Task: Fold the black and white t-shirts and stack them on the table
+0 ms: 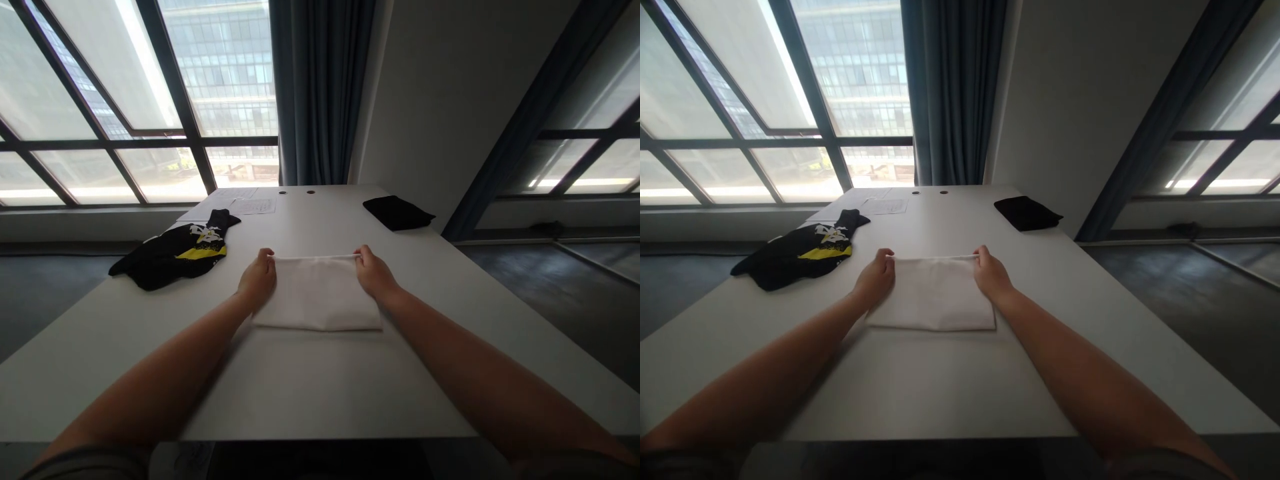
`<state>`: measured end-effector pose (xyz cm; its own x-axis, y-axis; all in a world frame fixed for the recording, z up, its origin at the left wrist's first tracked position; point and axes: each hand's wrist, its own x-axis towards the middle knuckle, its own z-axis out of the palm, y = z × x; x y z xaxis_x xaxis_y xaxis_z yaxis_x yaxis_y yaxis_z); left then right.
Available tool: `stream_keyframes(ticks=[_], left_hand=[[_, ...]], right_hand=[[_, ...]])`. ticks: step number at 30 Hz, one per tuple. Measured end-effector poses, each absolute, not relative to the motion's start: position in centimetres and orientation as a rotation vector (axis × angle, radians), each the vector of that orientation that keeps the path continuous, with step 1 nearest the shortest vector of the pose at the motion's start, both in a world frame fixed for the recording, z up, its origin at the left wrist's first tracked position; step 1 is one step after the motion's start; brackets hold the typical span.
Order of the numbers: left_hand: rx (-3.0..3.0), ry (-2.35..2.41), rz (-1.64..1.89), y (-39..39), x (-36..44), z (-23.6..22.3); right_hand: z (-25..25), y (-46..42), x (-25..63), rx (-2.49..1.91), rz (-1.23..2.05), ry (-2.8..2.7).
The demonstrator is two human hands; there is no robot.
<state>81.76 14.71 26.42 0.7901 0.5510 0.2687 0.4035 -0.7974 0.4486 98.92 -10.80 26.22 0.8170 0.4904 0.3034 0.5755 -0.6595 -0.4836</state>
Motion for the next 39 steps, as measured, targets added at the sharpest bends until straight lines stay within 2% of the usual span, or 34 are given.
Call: stream_keyframes(ticks=[4,8,12,17,28,34,39], left_hand=[[2.815,0.814,0.365,15.7,82.6,24.8],[2.931,0.747,0.5,15.5,81.9,25.2],[2.986,0.393,0.65,12.8,80.8,25.1],[3.008,0.177,0.414,9.3,78.9,22.9],[2.836,0.495,0.135,15.5,80.7,21.8],[2.733,0.51,0.171,16.2,80.8,21.0],[2.621,0.585,0.356,17.1,81.1,21.8]], right_hand=[[23.6,-10.3,100.3,-2.58,-0.169,-0.942],[23.4,-10.6,99.9,-2.604,-0.342,-1.018],[23.7,-10.1,97.4,-2.519,-0.468,-1.279],[22.5,-9.3,94.1,-2.614,-0.151,-1.462],[21.5,-10.1,97.4,-2.662,-0.052,-1.38],[21.2,-11.0,99.7,-2.651,-0.072,-1.236],[21.6,-11.6,101.3,-2.509,-0.118,-1.234]])
